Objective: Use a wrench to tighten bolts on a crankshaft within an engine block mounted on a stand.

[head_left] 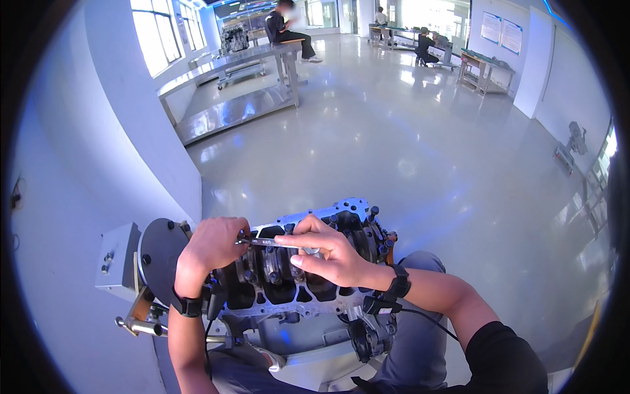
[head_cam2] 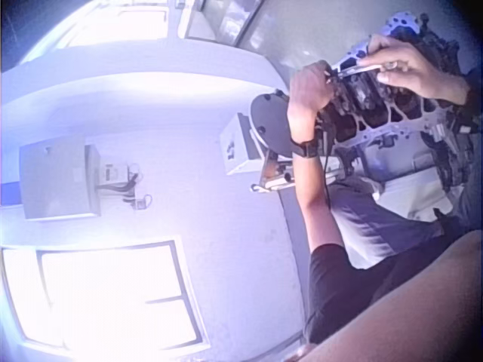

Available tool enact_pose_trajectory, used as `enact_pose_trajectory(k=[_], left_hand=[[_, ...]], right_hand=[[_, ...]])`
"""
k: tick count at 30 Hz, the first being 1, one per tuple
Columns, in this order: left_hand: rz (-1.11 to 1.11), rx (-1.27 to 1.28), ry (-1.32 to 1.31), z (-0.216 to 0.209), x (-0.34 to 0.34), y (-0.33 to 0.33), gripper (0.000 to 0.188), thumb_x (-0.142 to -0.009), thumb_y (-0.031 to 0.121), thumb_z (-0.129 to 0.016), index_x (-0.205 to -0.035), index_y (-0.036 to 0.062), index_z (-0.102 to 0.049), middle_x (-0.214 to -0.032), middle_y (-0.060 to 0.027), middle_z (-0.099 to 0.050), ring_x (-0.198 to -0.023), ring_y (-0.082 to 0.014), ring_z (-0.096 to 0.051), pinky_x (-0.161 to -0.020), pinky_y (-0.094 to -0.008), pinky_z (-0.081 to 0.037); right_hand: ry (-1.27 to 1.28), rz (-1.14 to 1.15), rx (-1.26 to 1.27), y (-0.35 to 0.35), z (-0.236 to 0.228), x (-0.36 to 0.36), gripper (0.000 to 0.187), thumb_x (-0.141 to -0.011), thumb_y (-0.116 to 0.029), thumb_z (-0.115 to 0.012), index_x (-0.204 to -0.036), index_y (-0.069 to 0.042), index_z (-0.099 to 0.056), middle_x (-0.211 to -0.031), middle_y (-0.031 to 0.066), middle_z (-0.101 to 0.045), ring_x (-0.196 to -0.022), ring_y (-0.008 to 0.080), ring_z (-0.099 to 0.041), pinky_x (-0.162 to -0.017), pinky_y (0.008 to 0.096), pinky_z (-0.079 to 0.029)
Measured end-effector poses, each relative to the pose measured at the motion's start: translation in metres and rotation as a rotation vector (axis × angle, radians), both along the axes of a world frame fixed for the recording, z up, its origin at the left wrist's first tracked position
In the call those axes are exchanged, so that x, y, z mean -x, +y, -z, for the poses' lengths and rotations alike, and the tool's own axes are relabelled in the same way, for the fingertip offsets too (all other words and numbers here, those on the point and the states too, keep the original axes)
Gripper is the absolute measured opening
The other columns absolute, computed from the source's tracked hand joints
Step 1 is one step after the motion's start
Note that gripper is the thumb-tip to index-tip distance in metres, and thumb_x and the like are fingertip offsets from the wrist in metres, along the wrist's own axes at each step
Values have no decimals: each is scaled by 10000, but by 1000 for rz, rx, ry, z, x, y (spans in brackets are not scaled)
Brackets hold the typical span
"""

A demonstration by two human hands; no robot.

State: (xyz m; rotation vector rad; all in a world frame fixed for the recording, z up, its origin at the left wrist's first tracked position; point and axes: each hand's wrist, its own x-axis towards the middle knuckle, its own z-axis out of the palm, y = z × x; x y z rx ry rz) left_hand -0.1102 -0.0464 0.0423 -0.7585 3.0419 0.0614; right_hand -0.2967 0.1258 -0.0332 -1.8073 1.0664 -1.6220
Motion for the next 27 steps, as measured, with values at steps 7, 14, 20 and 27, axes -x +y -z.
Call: enact_pose_trajectory(k=[7, 14, 20, 27], left_hand=[[-26, -5, -18, -2, 2, 2, 224, -816, 201, -734, -1001, 82, -689, -883, -125, -727, -873, -329, -695, -782, -430, -533], [-12, -11, 17, 0, 1, 2, 202, -814, 192, -731, -980, 82, -693, -871, -125, -721, -872, -329, -691, -781, -434, -531], [10, -12, 24, 3, 0, -2, 214, -805, 191, -738, -986, 84, -698, -871, -114, -720, -884, -325, -686, -785, -430, -529], [-41, -55, -7, -4, 3, 1, 228, -793, 163, -706, -1004, 78, -719, -932, -143, -726, -938, -348, -677, -850, -440, -521]], right_hand=[[-219, -5, -63, -4, 3, 2, 184, -963, -102, -646, -1101, -46, -754, -1040, 29, -498, -762, 64, -518, -672, 241, -451], [7, 206, 57, -1, -1, 3, 127, -926, -112, -698, -962, -23, -781, -914, 20, -535, -735, 73, -494, -618, 247, -394], [12, 118, 33, -4, 0, 5, 128, -912, -95, -706, -969, -12, -785, -822, 19, -543, -746, 96, -486, -626, 259, -387], [-51, 130, 3, -6, 0, 4, 143, -917, -161, -727, -950, -29, -772, -825, 30, -568, -741, 114, -506, -661, 283, -401]])
